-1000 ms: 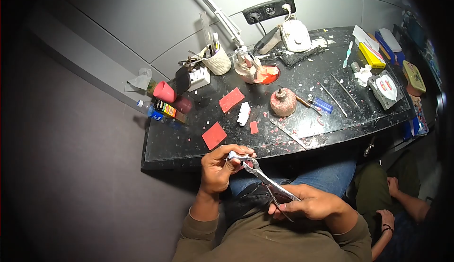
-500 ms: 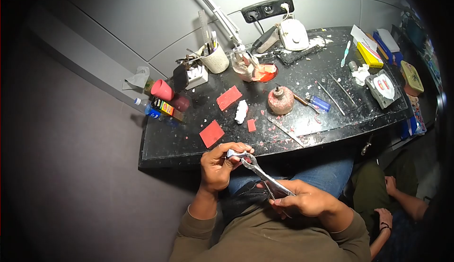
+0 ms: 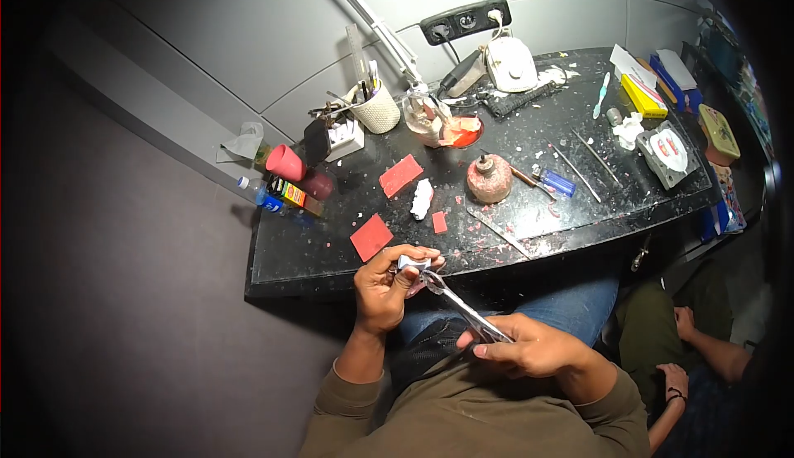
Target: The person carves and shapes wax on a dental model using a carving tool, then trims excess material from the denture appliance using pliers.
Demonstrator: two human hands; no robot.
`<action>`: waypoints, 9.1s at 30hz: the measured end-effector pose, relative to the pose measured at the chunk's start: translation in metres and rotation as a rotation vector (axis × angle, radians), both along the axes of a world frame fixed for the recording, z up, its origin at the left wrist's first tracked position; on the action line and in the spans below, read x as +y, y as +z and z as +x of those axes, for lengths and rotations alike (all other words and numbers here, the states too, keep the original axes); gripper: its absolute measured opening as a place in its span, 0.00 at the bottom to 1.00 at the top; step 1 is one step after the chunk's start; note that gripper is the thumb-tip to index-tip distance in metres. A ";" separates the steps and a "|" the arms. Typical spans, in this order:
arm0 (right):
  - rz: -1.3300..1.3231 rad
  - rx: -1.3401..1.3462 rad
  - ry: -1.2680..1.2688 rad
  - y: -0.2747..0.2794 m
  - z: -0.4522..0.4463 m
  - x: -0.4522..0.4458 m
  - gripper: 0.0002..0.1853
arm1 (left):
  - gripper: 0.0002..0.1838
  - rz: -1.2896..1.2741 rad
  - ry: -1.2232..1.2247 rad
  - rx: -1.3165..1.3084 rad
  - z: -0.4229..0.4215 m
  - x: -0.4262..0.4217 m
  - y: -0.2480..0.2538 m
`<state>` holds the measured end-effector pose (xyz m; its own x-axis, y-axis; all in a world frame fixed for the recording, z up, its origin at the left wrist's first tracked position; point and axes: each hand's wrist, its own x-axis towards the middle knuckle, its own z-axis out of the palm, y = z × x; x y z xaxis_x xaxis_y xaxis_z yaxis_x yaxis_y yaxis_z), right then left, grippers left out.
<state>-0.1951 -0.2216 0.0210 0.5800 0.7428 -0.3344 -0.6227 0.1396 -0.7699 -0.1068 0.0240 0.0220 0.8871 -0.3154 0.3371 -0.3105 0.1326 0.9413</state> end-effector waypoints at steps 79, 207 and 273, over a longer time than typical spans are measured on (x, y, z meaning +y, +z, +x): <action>-0.007 -0.142 -0.106 0.006 -0.009 0.004 0.38 | 0.18 1.104 -0.026 -0.752 -0.007 0.004 0.074; 0.335 0.075 0.003 0.000 -0.004 -0.032 0.30 | 0.23 -0.406 -0.042 0.485 -0.011 -0.014 0.000; 0.075 -0.080 -0.168 0.012 -0.019 -0.014 0.19 | 0.18 -0.023 0.046 -0.070 -0.029 -0.019 0.008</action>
<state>-0.2142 -0.2358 0.0331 0.7203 0.6546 -0.2297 -0.5230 0.2950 -0.7996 -0.1361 0.0047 0.0302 0.8745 -0.2665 0.4053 -0.3815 0.1383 0.9140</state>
